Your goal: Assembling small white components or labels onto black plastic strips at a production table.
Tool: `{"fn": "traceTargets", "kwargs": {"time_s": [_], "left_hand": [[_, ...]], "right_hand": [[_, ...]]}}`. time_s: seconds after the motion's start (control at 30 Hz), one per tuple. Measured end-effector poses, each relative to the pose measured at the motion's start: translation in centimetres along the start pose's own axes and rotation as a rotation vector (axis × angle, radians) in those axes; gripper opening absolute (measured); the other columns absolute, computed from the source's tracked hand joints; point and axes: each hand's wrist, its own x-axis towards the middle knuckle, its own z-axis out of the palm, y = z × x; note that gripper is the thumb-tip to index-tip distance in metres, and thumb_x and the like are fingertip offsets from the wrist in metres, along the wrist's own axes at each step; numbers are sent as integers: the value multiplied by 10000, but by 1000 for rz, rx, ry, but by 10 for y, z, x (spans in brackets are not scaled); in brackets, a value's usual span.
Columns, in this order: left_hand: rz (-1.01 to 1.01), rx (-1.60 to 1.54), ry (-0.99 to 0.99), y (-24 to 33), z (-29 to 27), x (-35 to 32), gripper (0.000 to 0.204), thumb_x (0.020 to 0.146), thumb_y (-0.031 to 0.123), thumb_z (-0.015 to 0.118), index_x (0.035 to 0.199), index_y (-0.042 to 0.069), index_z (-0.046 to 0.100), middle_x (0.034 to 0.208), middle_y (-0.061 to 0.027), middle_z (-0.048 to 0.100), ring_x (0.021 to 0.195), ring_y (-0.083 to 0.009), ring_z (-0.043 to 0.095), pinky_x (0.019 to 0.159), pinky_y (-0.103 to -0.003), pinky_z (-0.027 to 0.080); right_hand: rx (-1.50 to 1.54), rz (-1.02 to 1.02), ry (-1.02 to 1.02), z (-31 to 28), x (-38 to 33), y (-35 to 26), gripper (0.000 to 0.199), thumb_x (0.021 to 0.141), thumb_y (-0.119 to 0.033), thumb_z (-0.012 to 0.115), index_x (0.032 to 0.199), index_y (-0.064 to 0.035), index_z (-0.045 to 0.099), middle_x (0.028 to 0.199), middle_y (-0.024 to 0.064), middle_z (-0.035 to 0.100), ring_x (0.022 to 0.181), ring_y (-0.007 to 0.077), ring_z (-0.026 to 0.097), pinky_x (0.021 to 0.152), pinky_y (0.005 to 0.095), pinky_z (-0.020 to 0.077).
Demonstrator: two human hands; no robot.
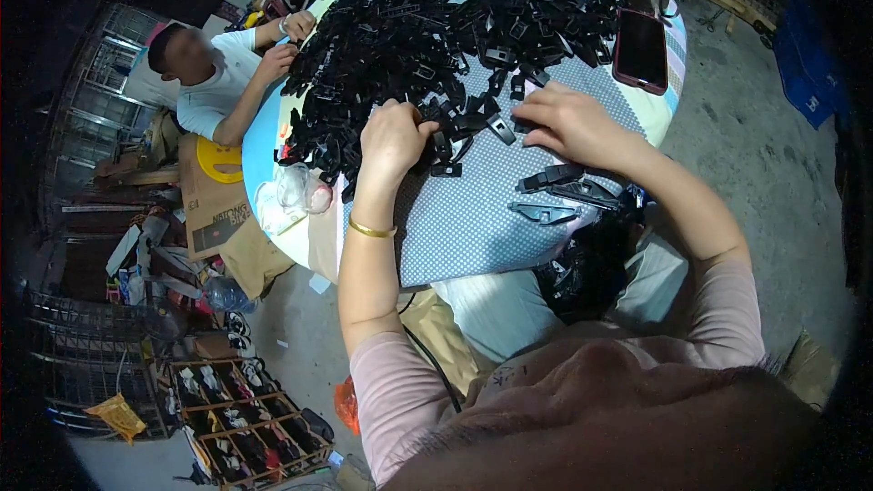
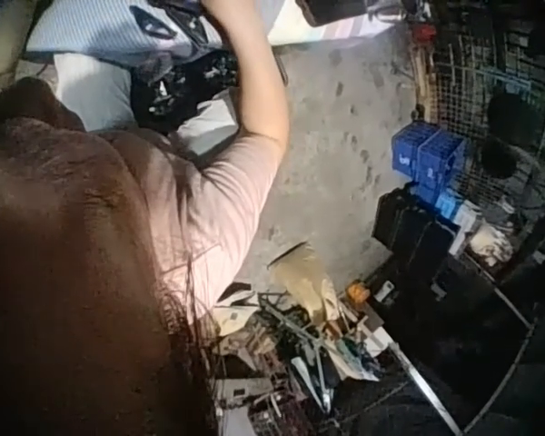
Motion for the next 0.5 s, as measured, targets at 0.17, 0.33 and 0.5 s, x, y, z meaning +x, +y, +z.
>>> {"fn": "traceTargets", "kwargs": {"time_s": [0.17, 0.33, 0.5], "left_hand": [[-3, -188, 8, 2, 14, 5, 199, 779, 177, 712, 868, 4, 669, 875, -197, 669, 844, -344, 649, 758, -405, 492], [-86, -371, -18, 11, 18, 8, 183, 782, 165, 692, 818, -8, 644, 760, -177, 665, 734, -321, 657, 687, -376, 488], [-70, -411, 46, 12, 17, 5, 190, 792, 169, 690, 825, -9, 629, 748, -159, 657, 700, -280, 643, 671, -360, 488]], "right_hand": [[24, 3, -112, -2, 8, -3, 251, 779, -149, 719, 1006, -49, 683, 1011, 95, 649, 978, 281, 589, 823, 386, 500], [114, -27, -35, -4, 1, 0, 262, 781, -95, 708, 1040, -64, 691, 980, 104, 654, 937, 305, 602, 801, 386, 507], [143, 63, -137, -15, -2, 5, 261, 805, -94, 683, 1065, -71, 695, 993, 127, 661, 912, 310, 622, 808, 385, 509]]}}
